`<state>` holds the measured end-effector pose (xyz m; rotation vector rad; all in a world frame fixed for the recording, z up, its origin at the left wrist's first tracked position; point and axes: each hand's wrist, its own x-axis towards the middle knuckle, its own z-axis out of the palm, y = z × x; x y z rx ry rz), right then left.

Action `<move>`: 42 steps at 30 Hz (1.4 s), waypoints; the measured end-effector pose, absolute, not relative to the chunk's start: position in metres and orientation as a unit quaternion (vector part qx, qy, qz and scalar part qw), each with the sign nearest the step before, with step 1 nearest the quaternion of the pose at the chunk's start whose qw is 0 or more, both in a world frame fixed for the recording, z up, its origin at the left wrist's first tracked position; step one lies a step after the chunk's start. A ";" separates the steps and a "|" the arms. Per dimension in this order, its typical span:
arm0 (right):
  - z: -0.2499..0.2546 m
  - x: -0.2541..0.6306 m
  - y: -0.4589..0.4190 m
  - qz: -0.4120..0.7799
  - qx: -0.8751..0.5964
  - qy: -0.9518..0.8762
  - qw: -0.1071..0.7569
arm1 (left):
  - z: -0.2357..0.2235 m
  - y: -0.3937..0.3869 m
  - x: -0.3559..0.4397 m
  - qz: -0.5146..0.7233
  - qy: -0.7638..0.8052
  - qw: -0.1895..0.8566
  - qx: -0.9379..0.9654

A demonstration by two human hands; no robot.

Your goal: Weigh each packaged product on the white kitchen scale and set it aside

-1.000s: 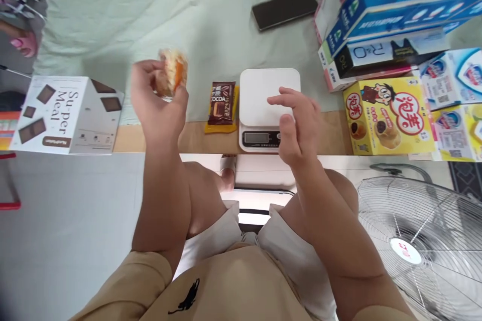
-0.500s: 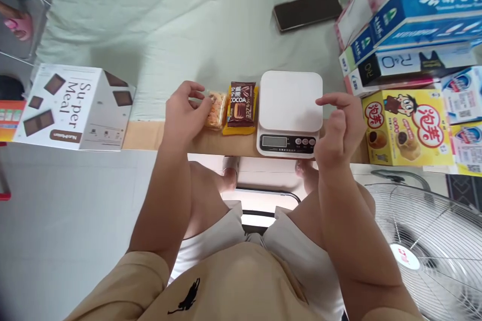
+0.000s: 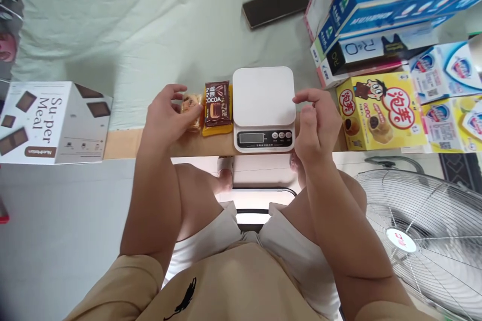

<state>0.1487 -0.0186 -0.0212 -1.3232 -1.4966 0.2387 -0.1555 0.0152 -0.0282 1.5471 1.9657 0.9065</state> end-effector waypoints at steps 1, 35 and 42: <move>-0.020 0.149 -0.020 0.103 -0.560 -0.628 0.531 | -0.027 0.015 -0.155 0.335 0.721 0.232 0.561; -0.012 0.180 -0.038 0.060 -0.512 -0.629 0.582 | 0.046 -0.001 -0.019 0.644 0.365 0.226 0.633; -0.008 0.234 -0.060 0.037 -0.569 -0.545 0.615 | 0.015 -0.026 0.095 0.416 0.412 0.424 0.691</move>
